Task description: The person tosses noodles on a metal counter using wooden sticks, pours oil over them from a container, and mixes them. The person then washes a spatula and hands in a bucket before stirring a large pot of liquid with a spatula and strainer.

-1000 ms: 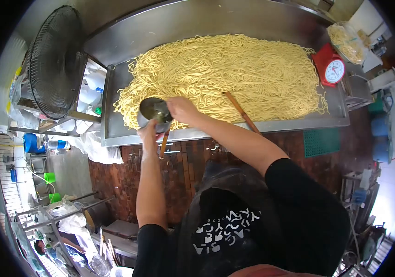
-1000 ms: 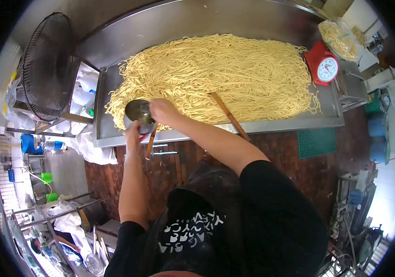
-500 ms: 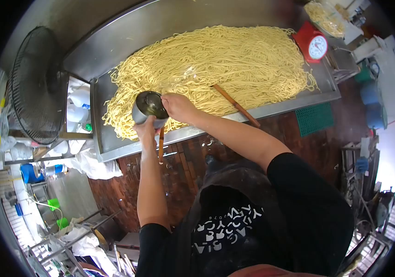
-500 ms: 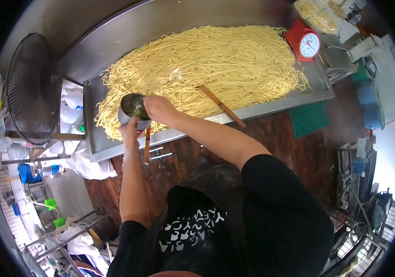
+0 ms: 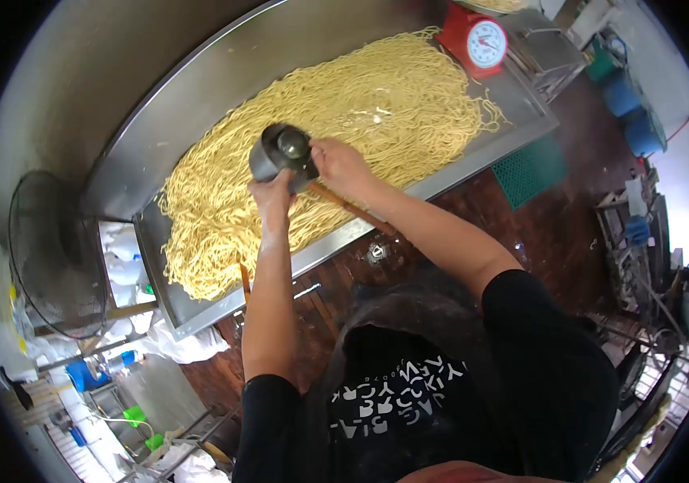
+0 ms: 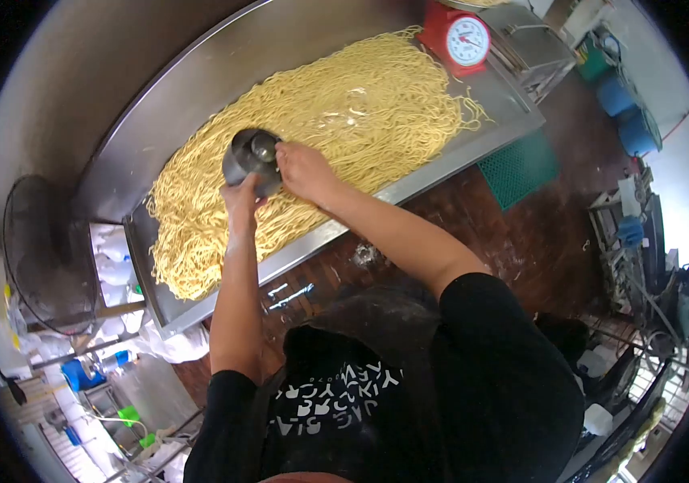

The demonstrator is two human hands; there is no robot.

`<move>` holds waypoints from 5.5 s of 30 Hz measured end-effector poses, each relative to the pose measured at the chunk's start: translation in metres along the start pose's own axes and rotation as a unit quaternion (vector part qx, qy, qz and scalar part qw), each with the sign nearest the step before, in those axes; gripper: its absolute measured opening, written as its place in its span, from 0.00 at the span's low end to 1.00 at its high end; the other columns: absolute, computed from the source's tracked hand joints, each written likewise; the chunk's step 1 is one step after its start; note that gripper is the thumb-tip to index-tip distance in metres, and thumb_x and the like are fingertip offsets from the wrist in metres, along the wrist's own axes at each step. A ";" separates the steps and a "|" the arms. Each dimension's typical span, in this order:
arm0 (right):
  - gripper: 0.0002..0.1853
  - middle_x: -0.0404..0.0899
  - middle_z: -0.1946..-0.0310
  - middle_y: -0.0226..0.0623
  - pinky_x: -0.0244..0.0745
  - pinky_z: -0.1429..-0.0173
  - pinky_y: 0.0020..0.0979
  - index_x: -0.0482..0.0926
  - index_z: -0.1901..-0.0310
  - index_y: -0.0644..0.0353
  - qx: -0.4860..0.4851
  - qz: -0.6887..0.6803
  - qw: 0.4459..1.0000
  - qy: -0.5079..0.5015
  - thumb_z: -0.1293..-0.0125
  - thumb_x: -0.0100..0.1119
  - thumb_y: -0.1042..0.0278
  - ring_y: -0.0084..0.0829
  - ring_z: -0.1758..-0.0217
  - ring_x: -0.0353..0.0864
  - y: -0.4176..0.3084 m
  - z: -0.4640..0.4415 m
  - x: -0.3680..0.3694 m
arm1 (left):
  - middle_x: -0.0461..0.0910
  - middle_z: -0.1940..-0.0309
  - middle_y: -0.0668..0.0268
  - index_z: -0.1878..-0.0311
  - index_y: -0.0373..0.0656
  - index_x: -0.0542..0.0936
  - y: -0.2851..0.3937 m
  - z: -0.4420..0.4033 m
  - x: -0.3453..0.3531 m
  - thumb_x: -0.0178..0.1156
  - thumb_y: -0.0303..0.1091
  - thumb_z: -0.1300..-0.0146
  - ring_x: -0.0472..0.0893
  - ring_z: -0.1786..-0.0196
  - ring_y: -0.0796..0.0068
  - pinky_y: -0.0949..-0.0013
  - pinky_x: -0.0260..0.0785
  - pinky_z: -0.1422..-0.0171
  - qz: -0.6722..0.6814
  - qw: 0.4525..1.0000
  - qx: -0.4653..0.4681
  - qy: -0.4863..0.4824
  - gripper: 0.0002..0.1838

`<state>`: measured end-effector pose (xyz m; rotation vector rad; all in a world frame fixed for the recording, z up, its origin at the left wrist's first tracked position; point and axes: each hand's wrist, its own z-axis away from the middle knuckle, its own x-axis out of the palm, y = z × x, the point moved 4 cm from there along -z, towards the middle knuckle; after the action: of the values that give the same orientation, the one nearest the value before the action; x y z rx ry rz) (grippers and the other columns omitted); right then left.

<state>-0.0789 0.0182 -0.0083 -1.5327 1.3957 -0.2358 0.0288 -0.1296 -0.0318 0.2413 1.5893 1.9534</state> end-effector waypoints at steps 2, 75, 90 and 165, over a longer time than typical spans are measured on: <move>0.14 0.83 0.59 0.55 0.78 0.50 0.47 0.82 0.52 0.66 0.015 -0.024 0.999 -0.040 0.27 0.51 0.66 0.55 0.56 0.82 0.025 0.011 -0.013 | 0.77 0.52 0.53 0.42 0.30 0.62 -0.011 0.011 0.016 0.72 0.36 0.51 0.83 0.58 0.64 0.65 0.82 0.69 -0.054 0.998 -0.017 0.009 0.39; 0.21 0.82 0.52 0.53 0.83 0.45 0.36 0.70 0.38 0.74 0.344 -0.496 0.767 -0.219 0.23 0.49 0.65 0.39 0.50 0.85 -0.134 -0.084 0.365 | 0.67 0.44 0.42 0.35 0.31 0.63 -0.011 -0.136 -0.338 0.65 0.24 0.51 0.73 0.43 0.45 0.50 0.71 0.38 -0.232 0.845 0.265 0.401 0.38; 0.37 0.79 0.46 0.41 0.83 0.48 0.37 0.55 0.25 0.63 0.444 -0.379 0.810 -0.053 0.27 0.59 0.55 0.31 0.50 0.83 0.173 0.009 -0.063 | 0.79 0.51 0.56 0.44 0.31 0.71 -0.024 -0.026 0.175 0.57 0.26 0.37 0.83 0.51 0.59 0.54 0.81 0.44 0.378 0.865 -0.172 -0.283 0.19; 0.20 0.81 0.56 0.57 0.75 0.46 0.52 0.73 0.44 0.61 0.150 0.397 0.813 -0.399 0.38 0.56 0.68 0.56 0.51 0.81 0.278 -0.141 -0.381 | 0.83 0.61 0.43 0.47 0.36 0.70 0.042 0.042 0.016 0.61 0.40 0.32 0.81 0.54 0.37 0.47 0.72 0.51 -0.469 0.856 0.008 -0.216 0.19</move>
<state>-0.4741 0.3098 0.0245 -0.5420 1.0967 0.6223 0.0227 -0.0909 0.0153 -0.0927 1.0932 1.0223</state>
